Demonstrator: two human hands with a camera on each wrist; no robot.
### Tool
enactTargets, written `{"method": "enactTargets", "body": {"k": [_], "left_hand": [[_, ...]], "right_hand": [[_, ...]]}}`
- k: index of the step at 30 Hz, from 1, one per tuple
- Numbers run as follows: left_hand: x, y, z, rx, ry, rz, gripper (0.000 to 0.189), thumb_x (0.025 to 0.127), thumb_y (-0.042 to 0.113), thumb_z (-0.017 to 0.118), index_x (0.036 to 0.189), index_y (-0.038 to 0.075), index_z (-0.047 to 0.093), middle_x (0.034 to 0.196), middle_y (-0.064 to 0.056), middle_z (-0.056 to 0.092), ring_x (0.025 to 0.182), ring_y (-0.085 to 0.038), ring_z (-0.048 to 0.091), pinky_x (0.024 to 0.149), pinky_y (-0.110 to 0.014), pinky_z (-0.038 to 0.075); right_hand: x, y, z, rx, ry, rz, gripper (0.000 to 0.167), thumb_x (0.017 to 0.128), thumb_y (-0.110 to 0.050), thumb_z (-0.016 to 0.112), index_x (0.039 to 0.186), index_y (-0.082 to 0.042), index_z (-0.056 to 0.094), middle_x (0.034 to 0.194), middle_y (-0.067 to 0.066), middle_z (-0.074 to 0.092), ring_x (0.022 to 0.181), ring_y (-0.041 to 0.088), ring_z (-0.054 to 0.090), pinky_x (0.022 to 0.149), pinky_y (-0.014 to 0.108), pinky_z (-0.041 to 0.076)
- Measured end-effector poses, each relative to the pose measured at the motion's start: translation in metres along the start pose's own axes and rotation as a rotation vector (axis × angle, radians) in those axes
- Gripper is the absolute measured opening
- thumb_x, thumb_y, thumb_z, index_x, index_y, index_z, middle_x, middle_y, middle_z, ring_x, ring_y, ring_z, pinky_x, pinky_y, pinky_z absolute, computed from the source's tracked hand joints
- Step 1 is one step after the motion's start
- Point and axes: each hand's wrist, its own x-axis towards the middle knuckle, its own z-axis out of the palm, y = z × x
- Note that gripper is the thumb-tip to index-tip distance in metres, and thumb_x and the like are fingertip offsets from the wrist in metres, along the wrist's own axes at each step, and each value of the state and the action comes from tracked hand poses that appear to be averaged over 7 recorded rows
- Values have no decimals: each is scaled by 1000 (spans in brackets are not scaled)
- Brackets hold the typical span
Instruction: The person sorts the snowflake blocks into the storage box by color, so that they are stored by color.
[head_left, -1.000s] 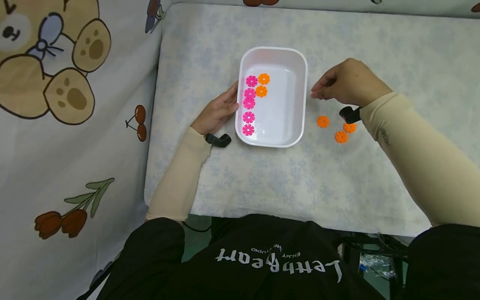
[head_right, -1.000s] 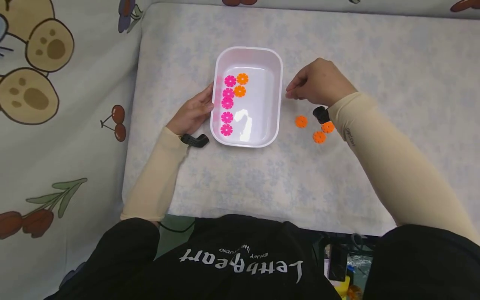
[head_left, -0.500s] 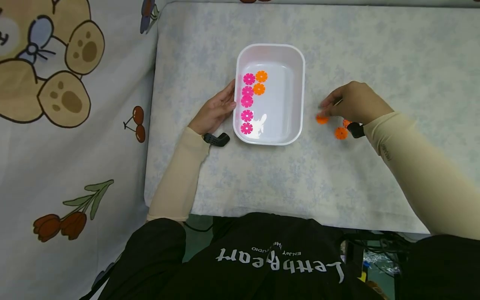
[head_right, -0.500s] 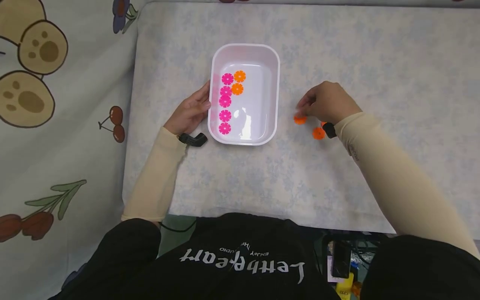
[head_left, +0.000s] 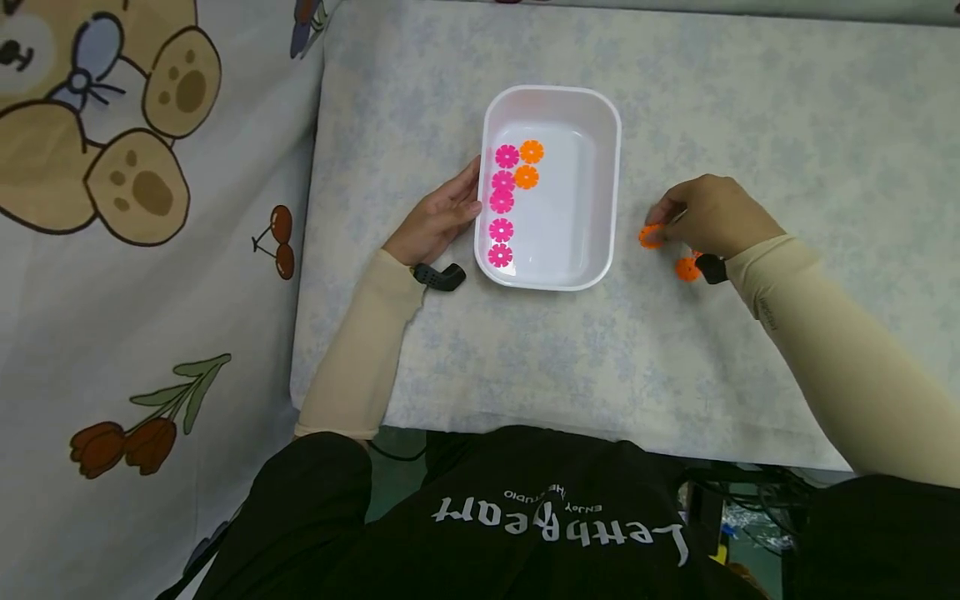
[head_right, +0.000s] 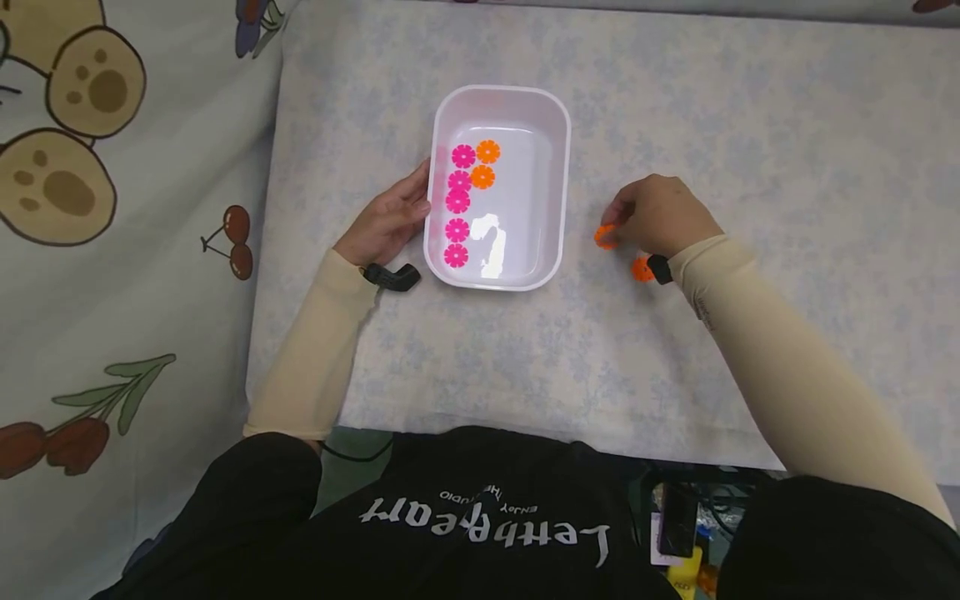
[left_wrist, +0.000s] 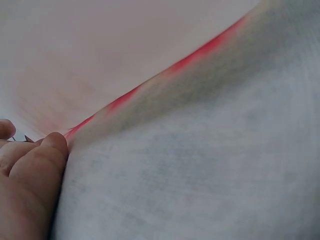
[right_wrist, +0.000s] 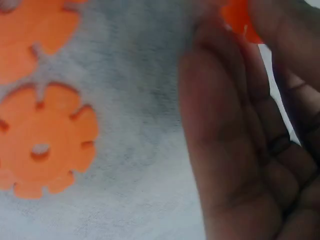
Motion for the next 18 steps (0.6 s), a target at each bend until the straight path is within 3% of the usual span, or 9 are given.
{"method": "enactTargets", "body": {"k": [3, 7, 12, 18], "left_hand": [[2, -1, 2, -5, -7, 1, 68, 107, 6, 48, 168, 12, 18, 176, 4, 18, 159, -7, 24, 129, -30, 27], [3, -2, 4, -3, -4, -7, 69, 107, 7, 49, 168, 12, 17, 176, 5, 18, 159, -5, 24, 129, -29, 27], [2, -1, 7, -2, -1, -10, 70, 106, 8, 50, 168, 12, 17, 176, 6, 18, 159, -5, 24, 129, -29, 27], [2, -1, 9, -7, 1, -6, 70, 106, 7, 49, 168, 12, 17, 176, 5, 17, 159, -6, 23, 129, -28, 27]], "right_hand": [[1, 2, -10, 6, -33, 22, 31, 96, -42, 73, 121, -24, 74, 120, 6, 73, 93, 28, 64, 69, 37, 53], [4, 4, -22, -42, -54, 31, 39, 94, -55, 72, 124, -30, 75, 121, -1, 75, 117, 23, 52, 85, 40, 46], [3, 3, -36, -13, -80, 70, 47, 90, -61, 74, 128, -33, 72, 118, -9, 78, 124, 21, 50, 89, 42, 42], [-1, -12, -50, -20, -98, 62, 56, 85, -70, 73, 130, -36, 70, 120, -10, 78, 129, 19, 52, 90, 41, 40]]}}
